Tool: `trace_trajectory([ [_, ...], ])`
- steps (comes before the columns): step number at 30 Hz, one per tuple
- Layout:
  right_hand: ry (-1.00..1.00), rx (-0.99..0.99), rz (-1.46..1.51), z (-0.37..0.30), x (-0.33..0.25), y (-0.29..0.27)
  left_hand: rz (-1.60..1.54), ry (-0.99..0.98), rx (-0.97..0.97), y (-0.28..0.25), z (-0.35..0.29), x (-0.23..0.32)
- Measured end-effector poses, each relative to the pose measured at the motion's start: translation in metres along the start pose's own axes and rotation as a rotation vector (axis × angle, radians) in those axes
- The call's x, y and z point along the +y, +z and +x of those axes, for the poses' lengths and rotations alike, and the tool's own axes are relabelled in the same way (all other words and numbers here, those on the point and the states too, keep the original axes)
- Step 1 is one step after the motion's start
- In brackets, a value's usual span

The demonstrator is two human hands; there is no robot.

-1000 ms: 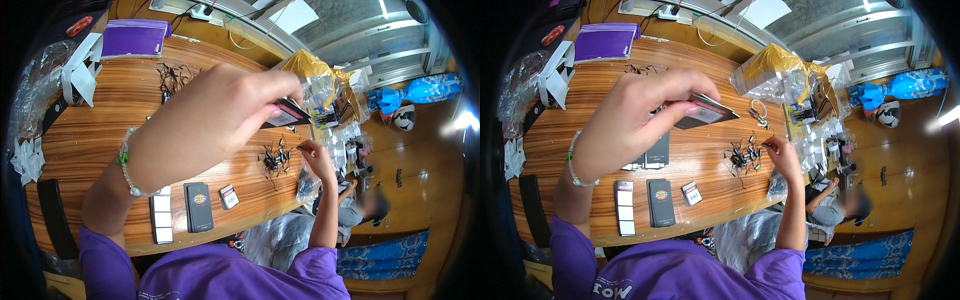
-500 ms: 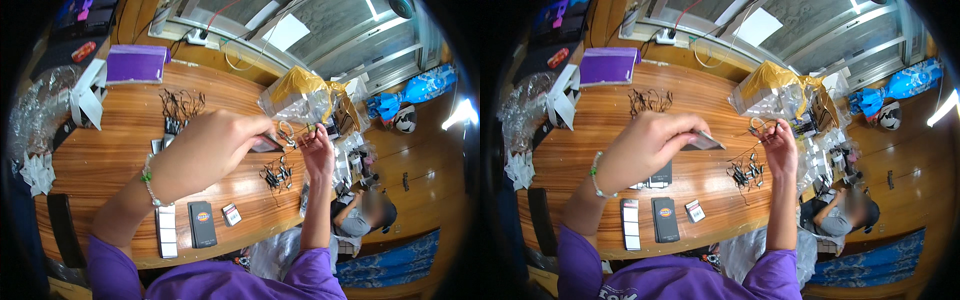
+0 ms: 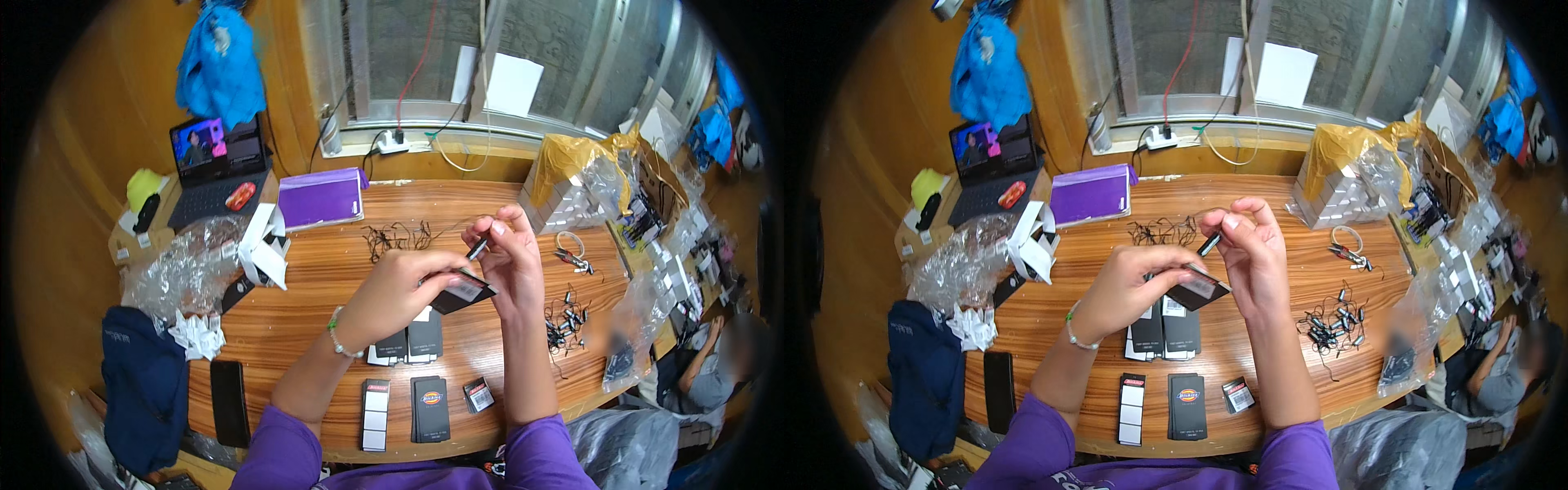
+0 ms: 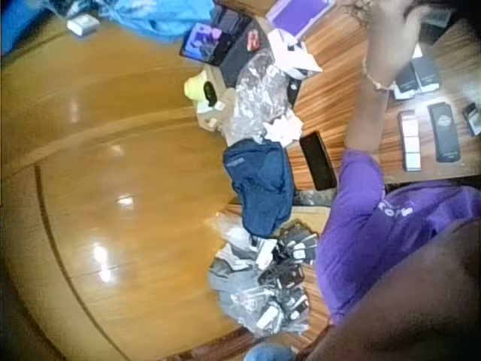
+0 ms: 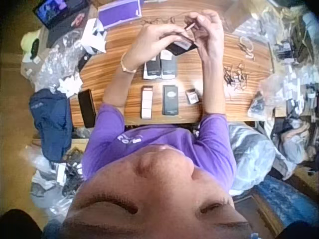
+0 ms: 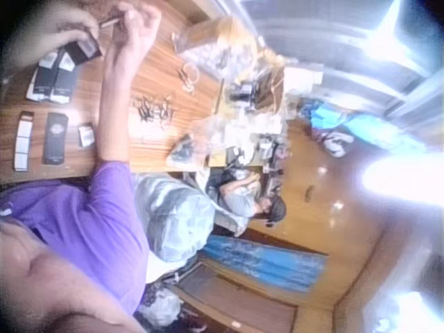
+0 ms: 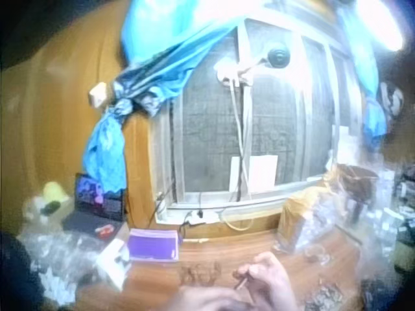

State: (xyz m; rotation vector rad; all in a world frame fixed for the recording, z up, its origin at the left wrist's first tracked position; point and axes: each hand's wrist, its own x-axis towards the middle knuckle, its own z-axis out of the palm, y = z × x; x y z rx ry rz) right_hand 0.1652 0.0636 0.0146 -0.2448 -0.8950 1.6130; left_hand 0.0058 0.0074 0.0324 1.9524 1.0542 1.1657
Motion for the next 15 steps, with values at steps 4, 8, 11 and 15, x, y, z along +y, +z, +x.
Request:
trace_trajectory([
  [4,-0.056,0.065,0.003,0.018,-0.014,-0.038,0.066,-0.079,-0.007,0.012,0.006,-0.006],
  [8,0.014,0.226,0.004,0.034,-0.032,-0.060,0.095,-0.192,0.025,0.025,0.012,-0.022],
  [11,-0.031,0.201,0.142,0.035,-0.044,-0.074,0.123,-0.168,0.016,0.035,0.016,-0.024],
  [15,-0.088,0.133,0.367,0.032,-0.059,-0.077,0.066,-0.211,0.087,0.047,0.026,-0.027],
])
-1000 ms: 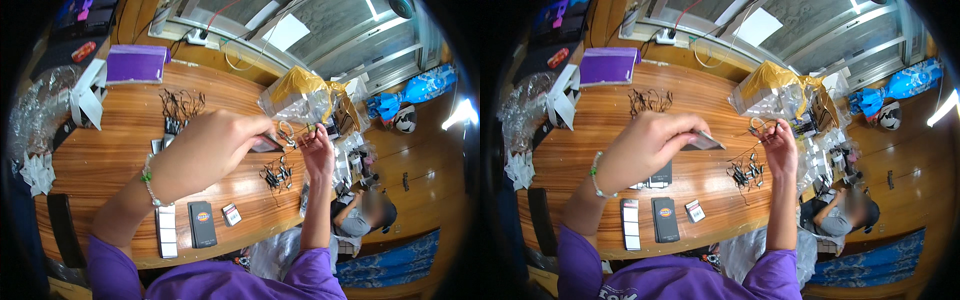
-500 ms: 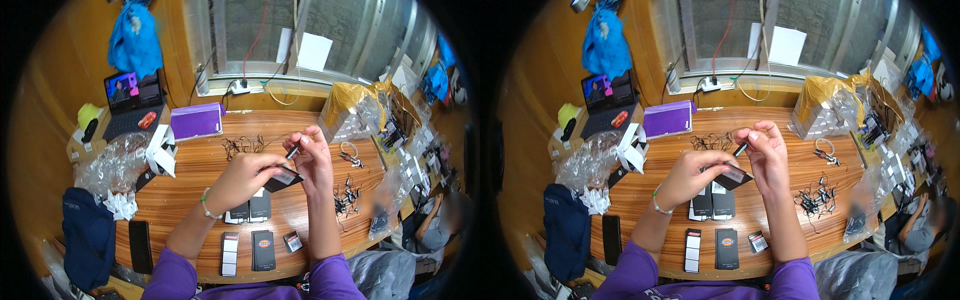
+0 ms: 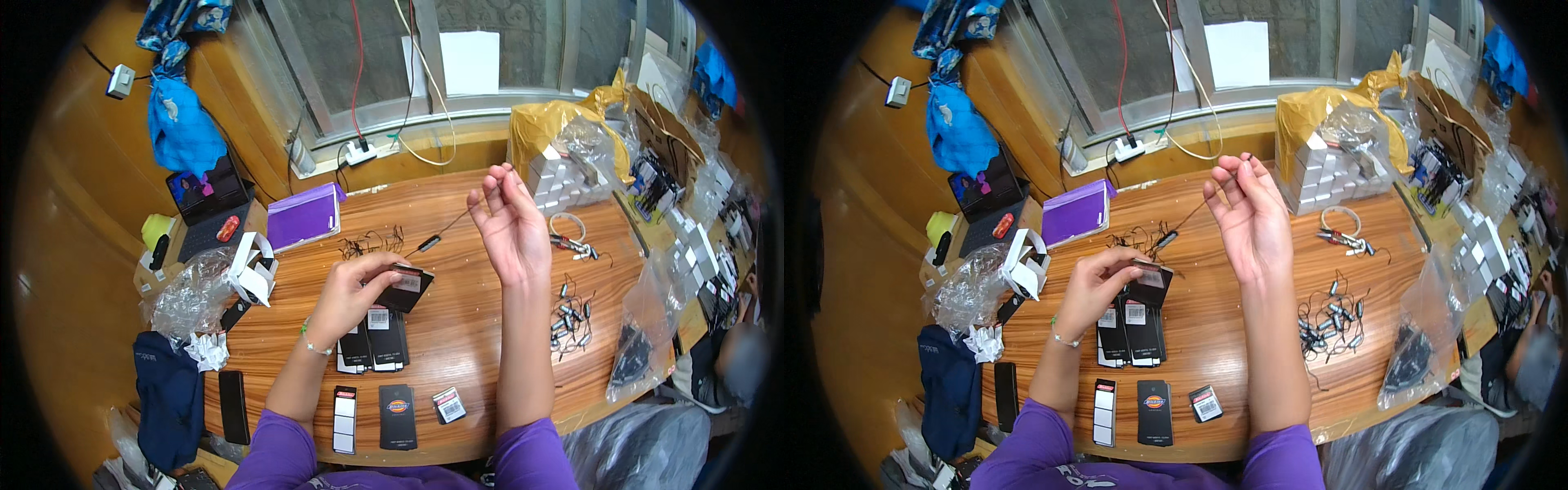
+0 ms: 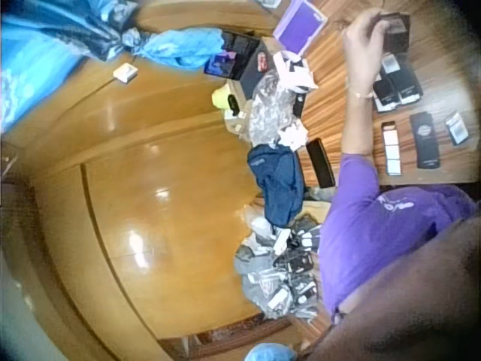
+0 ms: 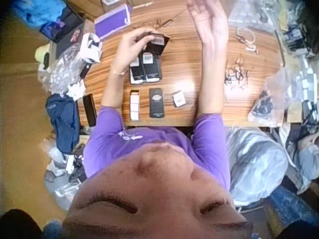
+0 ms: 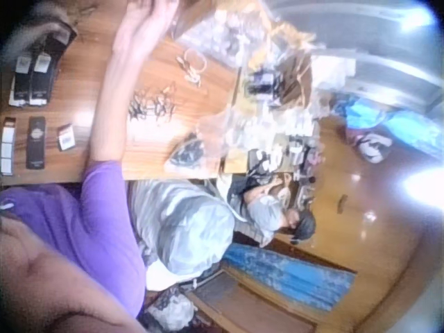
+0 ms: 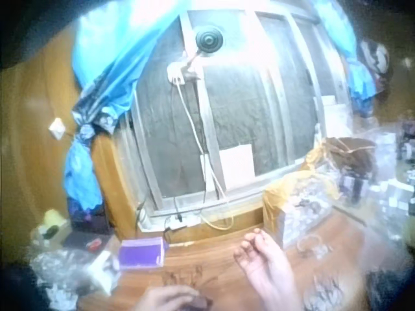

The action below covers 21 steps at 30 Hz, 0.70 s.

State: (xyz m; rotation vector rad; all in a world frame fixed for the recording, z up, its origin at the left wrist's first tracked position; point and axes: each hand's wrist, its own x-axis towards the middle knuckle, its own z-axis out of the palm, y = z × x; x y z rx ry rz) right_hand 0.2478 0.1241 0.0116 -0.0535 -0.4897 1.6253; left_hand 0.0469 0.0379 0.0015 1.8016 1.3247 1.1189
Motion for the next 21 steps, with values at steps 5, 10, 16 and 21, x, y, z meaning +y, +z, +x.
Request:
trace_trajectory([
  [5,-0.142,-0.174,-0.283,-0.011,-0.005,0.022,-0.207,0.086,0.195,0.003,0.007,0.017],
  [10,-0.254,-0.175,-0.945,-0.027,0.016,0.041,-0.304,0.171,0.379,-0.004,0.000,0.008],
  [16,-0.199,-0.321,-1.381,-0.038,0.036,0.049,-0.315,0.108,0.373,-0.022,-0.006,0.005],
  [21,-0.406,-0.420,-1.530,-0.042,0.060,0.050,-0.293,0.132,0.351,-0.028,-0.010,0.012],
])
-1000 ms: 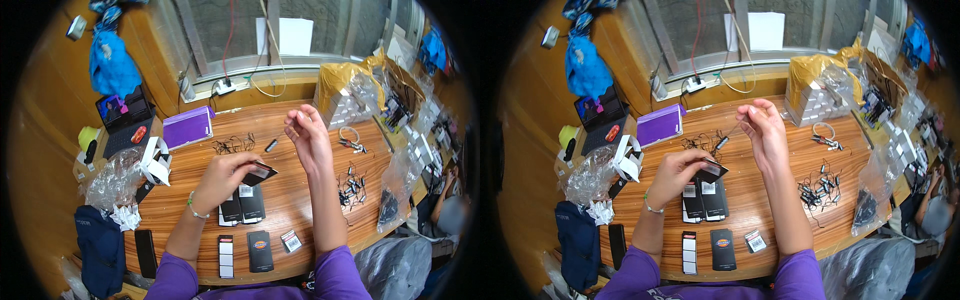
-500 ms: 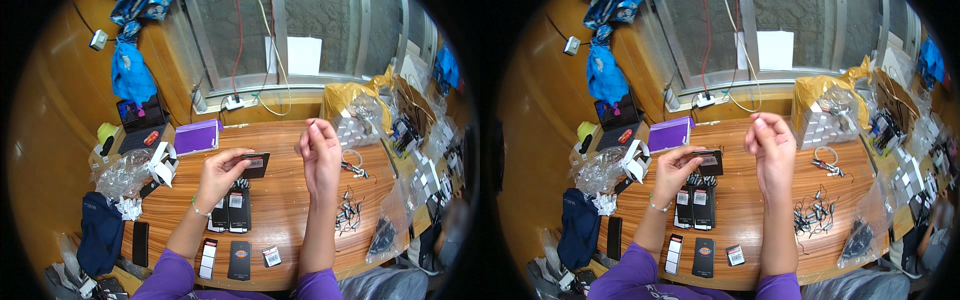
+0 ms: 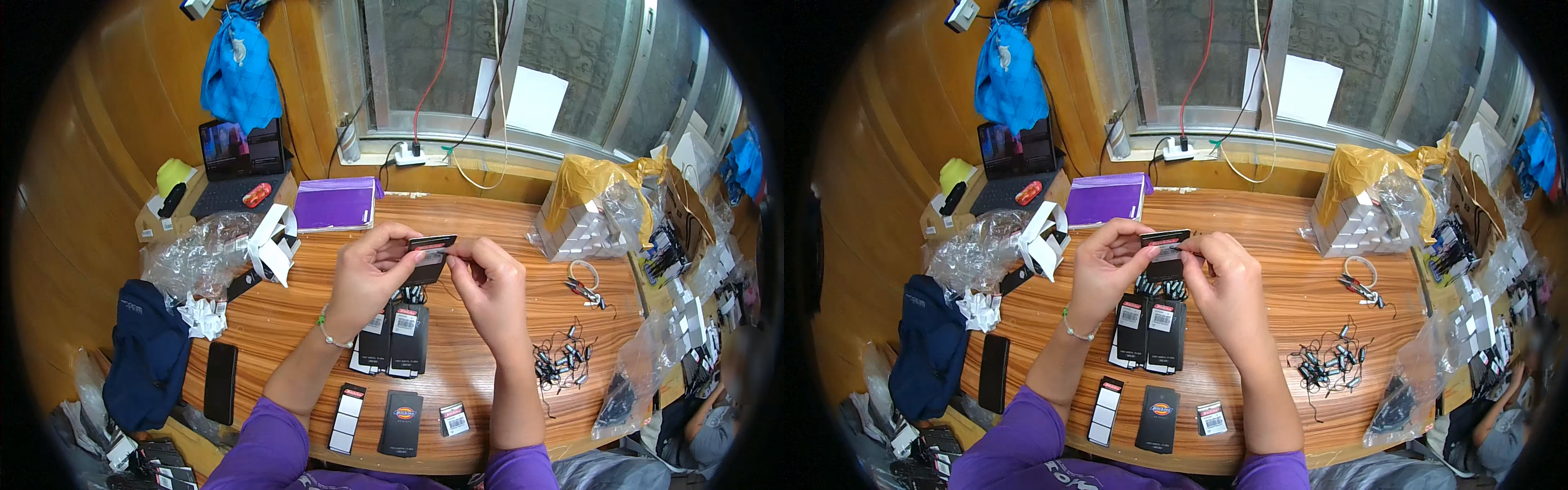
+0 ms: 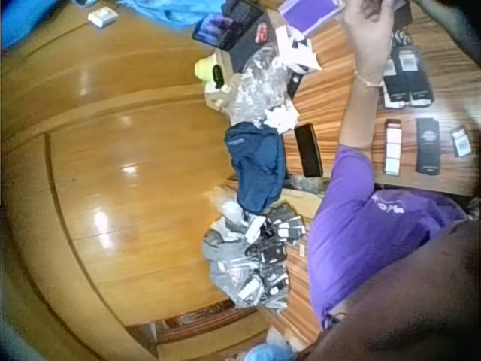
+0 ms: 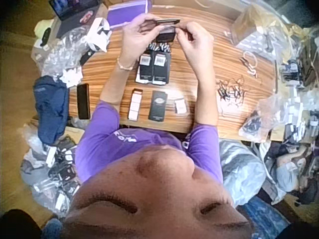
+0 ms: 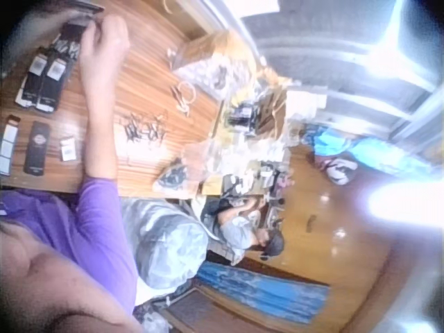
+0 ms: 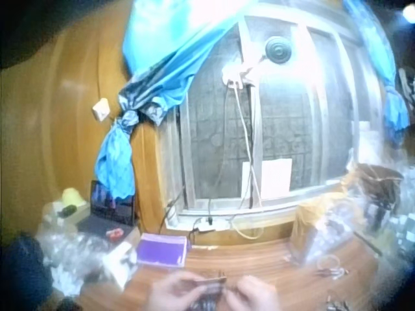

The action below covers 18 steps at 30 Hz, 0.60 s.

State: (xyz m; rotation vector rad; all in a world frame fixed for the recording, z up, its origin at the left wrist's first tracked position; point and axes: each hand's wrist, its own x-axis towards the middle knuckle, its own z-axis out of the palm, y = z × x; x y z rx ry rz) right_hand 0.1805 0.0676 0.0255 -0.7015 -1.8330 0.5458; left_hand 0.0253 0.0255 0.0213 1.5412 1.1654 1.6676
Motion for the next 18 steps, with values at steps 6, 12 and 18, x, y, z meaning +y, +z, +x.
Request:
trace_trajectory([
  [6,-0.021,0.087,-0.001,-0.003,0.001,0.016,0.071,0.028,0.011,0.001,-0.001,0.003],
  [12,0.044,0.079,-0.012,-0.005,-0.001,0.016,0.085,0.034,0.000,0.001,-0.003,0.002],
  [18,0.358,0.023,0.399,-0.005,-0.002,0.015,0.294,0.241,0.001,0.001,-0.002,0.002],
])
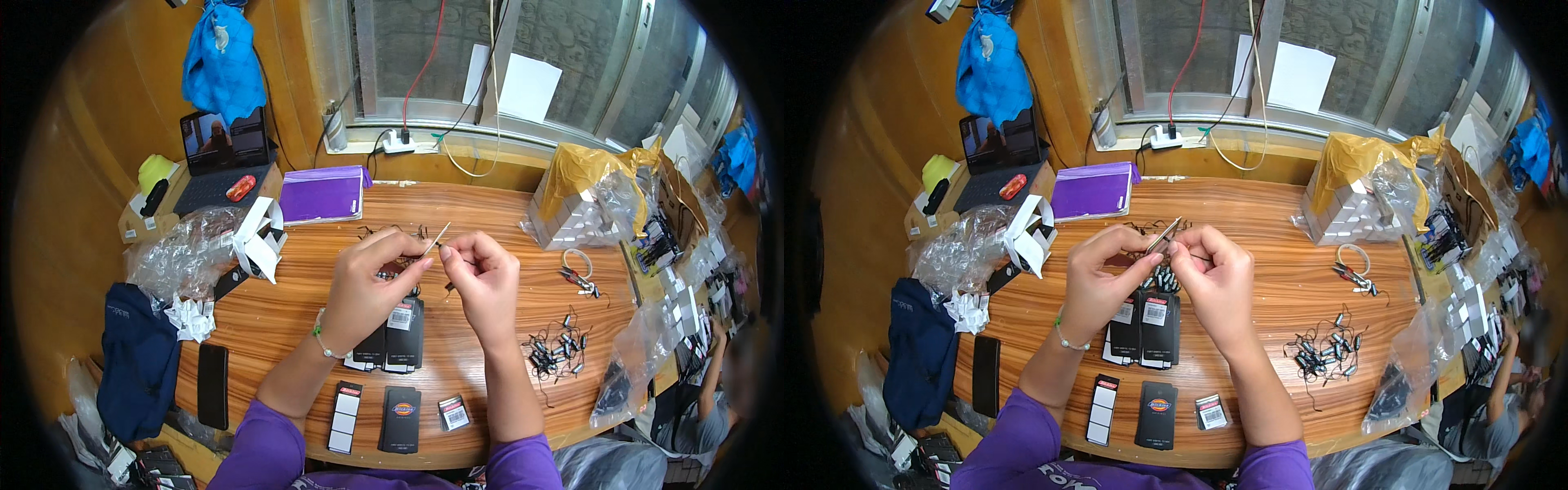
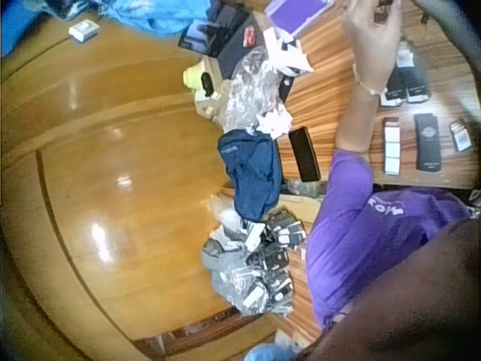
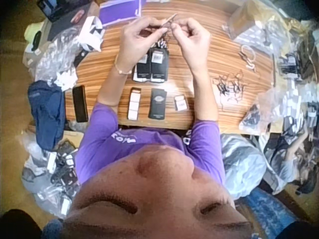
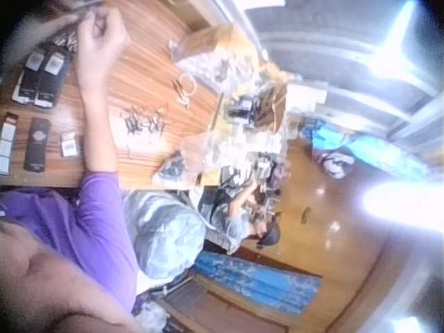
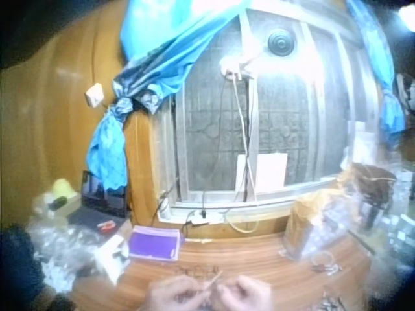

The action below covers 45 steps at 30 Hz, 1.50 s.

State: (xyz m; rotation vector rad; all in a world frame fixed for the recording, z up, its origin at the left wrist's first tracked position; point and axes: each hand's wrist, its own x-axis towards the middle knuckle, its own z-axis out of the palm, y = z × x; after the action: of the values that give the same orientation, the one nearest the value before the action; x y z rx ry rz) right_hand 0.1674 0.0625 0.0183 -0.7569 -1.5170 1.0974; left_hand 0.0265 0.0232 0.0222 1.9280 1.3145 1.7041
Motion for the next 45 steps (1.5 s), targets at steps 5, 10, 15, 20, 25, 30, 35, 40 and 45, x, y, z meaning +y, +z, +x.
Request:
trace_trajectory([
  [5,0.174,-0.097,0.447,0.000,0.013,-0.001,0.041,0.077,0.032,0.002,0.001,-0.001],
  [10,0.053,-0.001,0.217,-0.004,0.010,0.010,0.112,0.040,0.052,0.000,0.001,-0.001],
  [15,-0.414,0.110,-0.354,-0.004,0.015,0.011,0.125,0.010,0.027,0.002,-0.003,-0.002],
  [20,-0.070,0.007,0.167,0.005,0.018,0.003,0.028,-0.005,0.056,0.002,-0.001,0.002],
  [25,-0.337,-0.039,-0.196,0.016,0.016,-0.010,-0.215,-0.179,0.028,0.001,-0.003,0.000],
  [30,-0.065,-0.192,0.125,0.014,0.014,-0.008,0.220,0.197,0.081,0.000,0.000,-0.005],
  [35,0.001,-0.210,0.241,0.014,0.017,-0.022,0.319,0.313,-0.018,0.007,-0.002,-0.002],
  [40,-0.095,0.056,0.631,0.023,0.006,-0.056,0.172,0.094,-0.052,0.018,-0.002,0.001],
  [45,-0.152,-0.061,0.914,0.024,0.002,-0.054,0.101,0.052,-0.185,0.034,-0.012,-0.005],
])
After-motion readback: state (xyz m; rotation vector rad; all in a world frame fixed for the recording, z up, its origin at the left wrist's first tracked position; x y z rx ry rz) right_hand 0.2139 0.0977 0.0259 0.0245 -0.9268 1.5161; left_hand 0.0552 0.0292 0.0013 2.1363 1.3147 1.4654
